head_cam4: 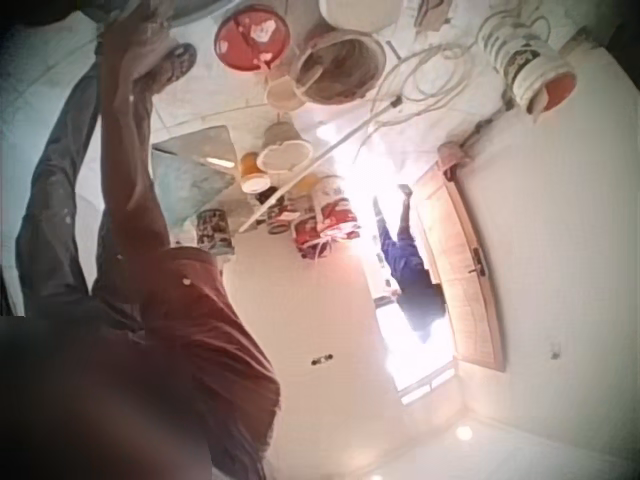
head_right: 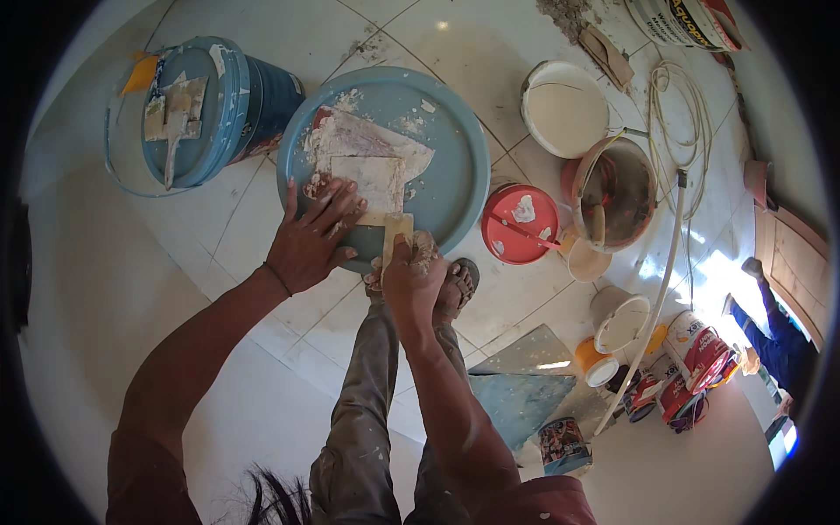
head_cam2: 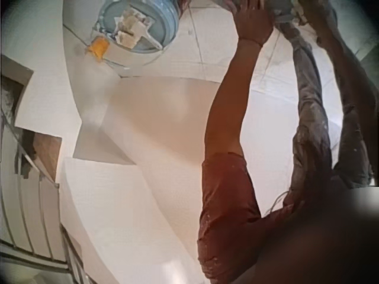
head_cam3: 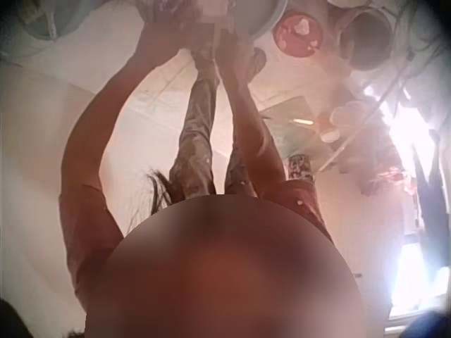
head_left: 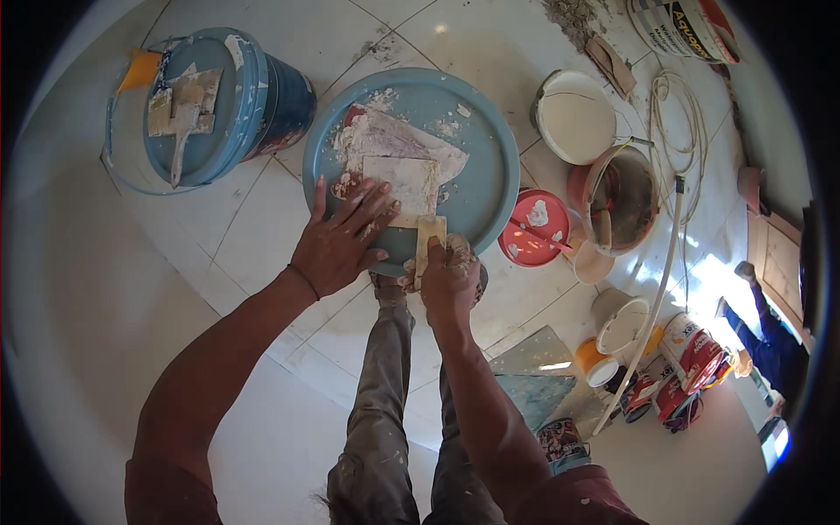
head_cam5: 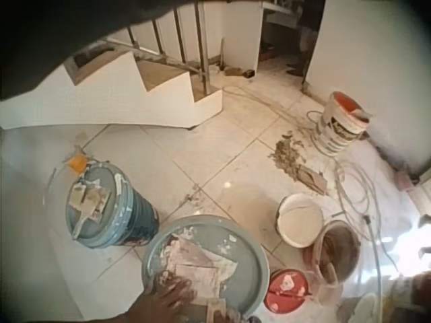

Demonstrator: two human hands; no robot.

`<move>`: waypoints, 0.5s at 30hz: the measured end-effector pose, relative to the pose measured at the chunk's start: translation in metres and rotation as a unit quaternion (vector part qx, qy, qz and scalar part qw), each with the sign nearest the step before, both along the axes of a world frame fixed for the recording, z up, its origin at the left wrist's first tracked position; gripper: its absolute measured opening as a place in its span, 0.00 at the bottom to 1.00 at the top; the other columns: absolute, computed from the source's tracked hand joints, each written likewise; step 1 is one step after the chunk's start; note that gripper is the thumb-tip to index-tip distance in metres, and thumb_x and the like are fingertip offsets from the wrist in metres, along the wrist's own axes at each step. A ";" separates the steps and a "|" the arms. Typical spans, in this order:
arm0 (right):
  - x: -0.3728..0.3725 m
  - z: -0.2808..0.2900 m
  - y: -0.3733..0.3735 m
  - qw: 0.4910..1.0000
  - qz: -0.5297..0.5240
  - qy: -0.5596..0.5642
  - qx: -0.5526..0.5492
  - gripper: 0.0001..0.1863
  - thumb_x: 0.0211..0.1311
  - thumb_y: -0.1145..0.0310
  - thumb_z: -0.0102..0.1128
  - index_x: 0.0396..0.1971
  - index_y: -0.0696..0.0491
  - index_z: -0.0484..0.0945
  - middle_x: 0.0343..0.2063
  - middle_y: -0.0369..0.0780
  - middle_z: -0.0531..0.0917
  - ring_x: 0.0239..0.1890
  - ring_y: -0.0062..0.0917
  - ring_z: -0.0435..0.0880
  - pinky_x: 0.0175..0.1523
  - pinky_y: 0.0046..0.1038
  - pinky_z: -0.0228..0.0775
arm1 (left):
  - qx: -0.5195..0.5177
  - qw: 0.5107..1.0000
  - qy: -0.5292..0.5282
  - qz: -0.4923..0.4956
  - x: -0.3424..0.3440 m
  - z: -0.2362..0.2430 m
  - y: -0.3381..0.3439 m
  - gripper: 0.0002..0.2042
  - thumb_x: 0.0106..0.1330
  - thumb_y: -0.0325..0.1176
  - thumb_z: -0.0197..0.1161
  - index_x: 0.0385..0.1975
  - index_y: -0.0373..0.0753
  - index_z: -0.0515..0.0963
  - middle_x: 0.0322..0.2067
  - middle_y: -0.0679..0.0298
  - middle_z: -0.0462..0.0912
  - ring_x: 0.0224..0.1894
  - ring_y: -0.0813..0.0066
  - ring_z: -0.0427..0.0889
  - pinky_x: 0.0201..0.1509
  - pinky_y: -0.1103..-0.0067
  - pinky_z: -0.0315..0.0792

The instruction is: Applying white putty or mortar to the back of square wall tiles using a small spreader.

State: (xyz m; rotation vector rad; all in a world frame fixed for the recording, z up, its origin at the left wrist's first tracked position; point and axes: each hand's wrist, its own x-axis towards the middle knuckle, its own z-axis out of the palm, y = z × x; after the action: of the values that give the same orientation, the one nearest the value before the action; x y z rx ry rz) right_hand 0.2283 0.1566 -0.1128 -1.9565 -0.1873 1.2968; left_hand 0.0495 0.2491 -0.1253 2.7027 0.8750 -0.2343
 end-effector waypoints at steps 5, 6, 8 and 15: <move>0.007 -0.008 0.034 1.000 -0.003 -0.002 0.024 0.13 0.76 0.72 0.57 0.28 0.61 0.77 0.18 0.42 0.81 0.17 0.26 0.82 0.21 0.33 0.70 | -0.015 0.999 -0.039 0.010 -0.008 -0.012 0.007 0.29 0.76 0.46 0.54 0.77 0.55 0.69 0.81 0.69 0.61 0.84 0.67 0.57 0.84 0.38 0.37; 0.012 -0.011 0.043 0.999 -0.004 0.016 0.039 0.13 0.76 0.72 0.57 0.28 0.61 0.77 0.18 0.43 0.82 0.16 0.27 0.82 0.20 0.33 0.70 | -0.022 0.998 -0.052 0.007 -0.008 -0.013 0.008 0.29 0.75 0.44 0.54 0.77 0.56 0.70 0.81 0.69 0.61 0.84 0.68 0.58 0.84 0.39 0.37; 0.023 -0.030 0.036 0.997 0.036 -0.042 0.057 0.12 0.78 0.71 0.56 0.32 0.61 0.78 0.18 0.42 0.82 0.15 0.24 0.80 0.19 0.31 0.70 | -0.024 0.997 -0.068 0.011 0.002 -0.016 0.007 0.29 0.75 0.43 0.54 0.77 0.56 0.70 0.81 0.69 0.61 0.83 0.68 0.58 0.85 0.39 0.37; 0.022 -0.022 0.046 0.992 0.035 -0.090 0.080 0.15 0.76 0.69 0.56 0.27 0.60 0.77 0.15 0.42 0.80 0.11 0.29 0.78 0.17 0.34 0.67 | -0.024 0.997 -0.070 0.019 -0.002 -0.016 0.009 0.28 0.75 0.43 0.53 0.76 0.57 0.71 0.81 0.70 0.62 0.83 0.69 0.59 0.85 0.40 0.38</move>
State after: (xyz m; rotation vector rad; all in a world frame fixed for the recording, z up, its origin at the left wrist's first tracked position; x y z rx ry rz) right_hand 0.2502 0.2026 -0.1346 -1.9424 -0.4379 1.1128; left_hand 0.0478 0.2579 -0.1411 2.6196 0.8675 -0.0546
